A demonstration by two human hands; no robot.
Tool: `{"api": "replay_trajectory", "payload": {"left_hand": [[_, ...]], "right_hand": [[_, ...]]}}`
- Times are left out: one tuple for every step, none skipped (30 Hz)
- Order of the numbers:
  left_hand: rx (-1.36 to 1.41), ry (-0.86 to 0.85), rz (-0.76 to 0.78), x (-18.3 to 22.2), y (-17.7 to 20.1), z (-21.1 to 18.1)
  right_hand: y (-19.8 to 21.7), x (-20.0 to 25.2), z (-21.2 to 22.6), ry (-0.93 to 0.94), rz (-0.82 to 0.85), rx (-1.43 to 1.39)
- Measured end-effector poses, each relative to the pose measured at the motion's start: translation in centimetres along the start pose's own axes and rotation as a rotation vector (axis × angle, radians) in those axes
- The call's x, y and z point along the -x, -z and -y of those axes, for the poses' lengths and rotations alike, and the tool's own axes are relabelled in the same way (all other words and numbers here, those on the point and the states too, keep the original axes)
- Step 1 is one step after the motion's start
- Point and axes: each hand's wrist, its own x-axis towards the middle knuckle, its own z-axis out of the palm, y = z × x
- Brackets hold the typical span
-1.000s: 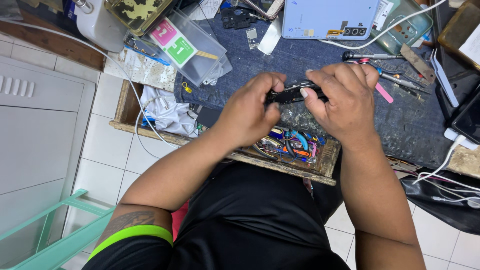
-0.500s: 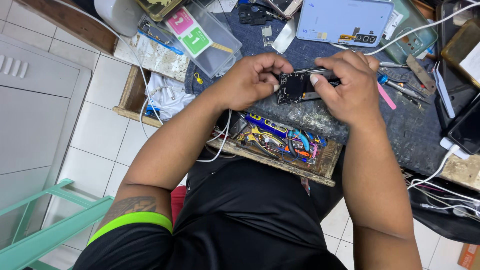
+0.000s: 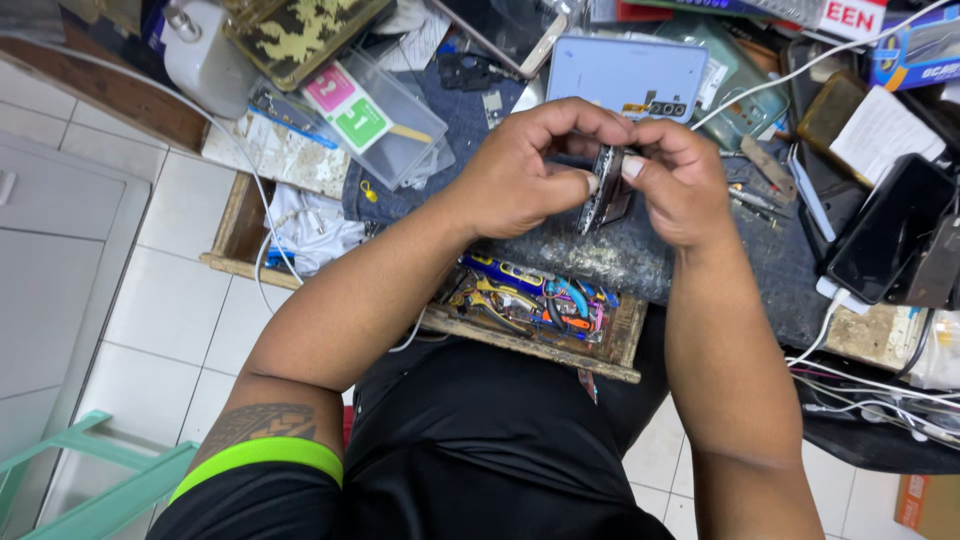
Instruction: The person disassembles a mobile phone, using a small screwdriver and a prying tool to remove internal components and cables.
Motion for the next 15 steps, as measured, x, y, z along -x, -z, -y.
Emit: {"api": "replay_trajectory", "payload": {"left_hand": [[-0.066, 0.035, -0.008, -0.5, -0.1, -0.5], [-0.133, 0.07, -0.015, -1.0, -0.2, -1.0], [-0.197, 0.108, -0.025, -1.3, -0.4, -1.3], [-0.194, 0.122, -0.037, -1.5, -0.5, -1.5], [-0.192, 0.134, -0.052, -1.7, -0.6, -1.5], [-0.19, 0.146, -0.067, -1.9, -0.6, -1.5], [-0.16, 0.129, -0.079, -2.2, -0.7, -1.3], [-0.13, 0.112, -0.091, -2.5, -0.7, -1.1], [-0.098, 0.095, -0.105, -2.7, -0.8, -0.9], [-0.117, 0.112, -0.116, -2.8, -0.9, -0.7], [-0.138, 0.125, -0.128, -2.9, -0.9, -0.7], [-0.159, 0.139, -0.138, -3.0, -0.9, -0.7], [-0.18, 0.123, -0.145, -3.2, -1.0, -0.7], [-0.2, 0.107, -0.152, -3.3, -1.1, -0.7], [-0.215, 0.095, -0.157, -3.4, -1.4, -0.7]], "right_hand": [[0.0, 0.0, -0.2, 0.0, -0.016, -0.004], [0.0, -0.1, -0.2, -0.001, -0.031, -0.008], [-0.1, 0.0, -0.1, -0.006, -0.046, -0.015], [-0.4, 0.1, 0.1, 0.058, -0.052, 0.044], [-1.0, 0.1, 0.3, 0.123, -0.054, 0.104], [-1.6, 0.2, 0.8, 0.187, -0.054, 0.163], [-2.1, 0.5, 1.5, 0.255, -0.108, 0.334], [-2.7, 1.1, 2.4, 0.32, -0.162, 0.506], [-3.2, 1.6, 3.3, 0.383, -0.213, 0.679], [-3.7, 2.1, 4.2, 0.428, -0.209, 0.734], [-4.2, 2.5, 5.0, 0.478, -0.205, 0.789], [-4.6, 2.7, 5.8, 0.528, -0.2, 0.845], [-5.0, 2.9, 6.3, 0.559, -0.188, 0.881], [-5.3, 3.0, 6.8, 0.59, -0.175, 0.917], [-5.6, 3.2, 7.2, 0.615, -0.164, 0.955]]}}
